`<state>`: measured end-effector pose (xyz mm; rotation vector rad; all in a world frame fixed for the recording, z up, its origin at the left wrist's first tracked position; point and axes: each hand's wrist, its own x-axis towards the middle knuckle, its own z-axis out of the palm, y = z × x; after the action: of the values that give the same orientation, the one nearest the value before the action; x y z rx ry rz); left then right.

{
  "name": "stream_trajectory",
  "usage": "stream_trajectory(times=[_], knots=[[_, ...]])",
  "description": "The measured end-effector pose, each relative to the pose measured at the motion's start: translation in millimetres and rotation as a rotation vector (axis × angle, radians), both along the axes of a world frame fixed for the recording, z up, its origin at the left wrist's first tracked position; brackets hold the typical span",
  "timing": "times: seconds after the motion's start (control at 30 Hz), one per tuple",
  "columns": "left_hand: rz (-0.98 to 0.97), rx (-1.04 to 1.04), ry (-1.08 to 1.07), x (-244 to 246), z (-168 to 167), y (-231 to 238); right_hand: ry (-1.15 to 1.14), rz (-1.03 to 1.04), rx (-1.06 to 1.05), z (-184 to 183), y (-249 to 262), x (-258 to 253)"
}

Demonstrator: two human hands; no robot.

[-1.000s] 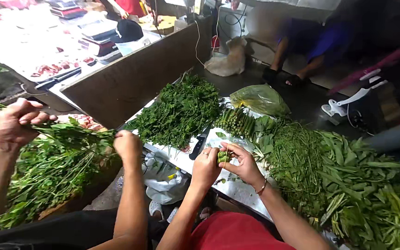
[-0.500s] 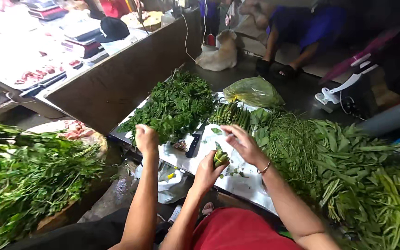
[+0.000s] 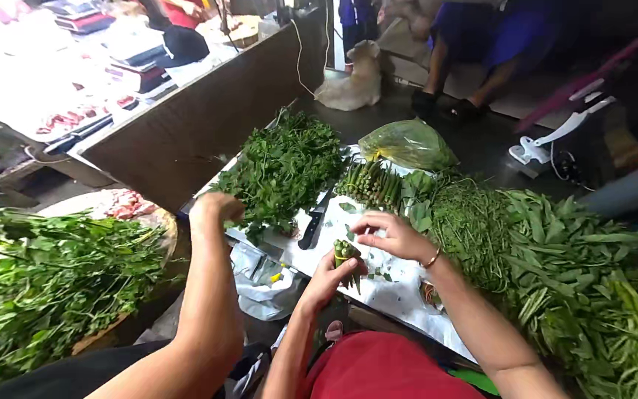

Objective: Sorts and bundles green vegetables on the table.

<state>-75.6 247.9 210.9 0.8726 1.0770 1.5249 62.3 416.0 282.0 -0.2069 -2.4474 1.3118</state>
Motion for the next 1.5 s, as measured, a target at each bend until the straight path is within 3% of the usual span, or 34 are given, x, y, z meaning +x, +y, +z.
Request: stream_trajectory(times=[0.13, 0.33, 0.5, 0.9, 1.13, 1.27, 1.37, 1.5], knots=[[0.145, 0.076, -0.045, -2, -2, 4, -0.021, -0.235, -0.164, -31, -39, 15], [0.223, 0.071, -0.096, 6, 1, 9, 0.077, -0.368, -0.367, -49, -76, 6], [0.326, 0.225, -0.090, 6, 5, 10, 0.073, -0.390, -0.369, -42, -81, 4], [0.272, 0.328, -0.254, 12, -4, 6, 0.064, -0.390, -0.498, -40, -93, 5], [0.354, 0.241, -0.243, 24, -18, 11, 0.048, -0.415, -0.274, -70, -84, 17], [0.413, 0.147, -0.188, 37, -31, 18, -0.044, -0.229, -0.593, -89, -77, 31], [0.409, 0.112, -0.115, 49, -45, 24, -0.029, -0.245, -0.819, -105, -77, 41], [0.407, 0.010, 0.023, 58, -53, 23, -0.012, -0.363, -0.829, -109, -59, 64]])
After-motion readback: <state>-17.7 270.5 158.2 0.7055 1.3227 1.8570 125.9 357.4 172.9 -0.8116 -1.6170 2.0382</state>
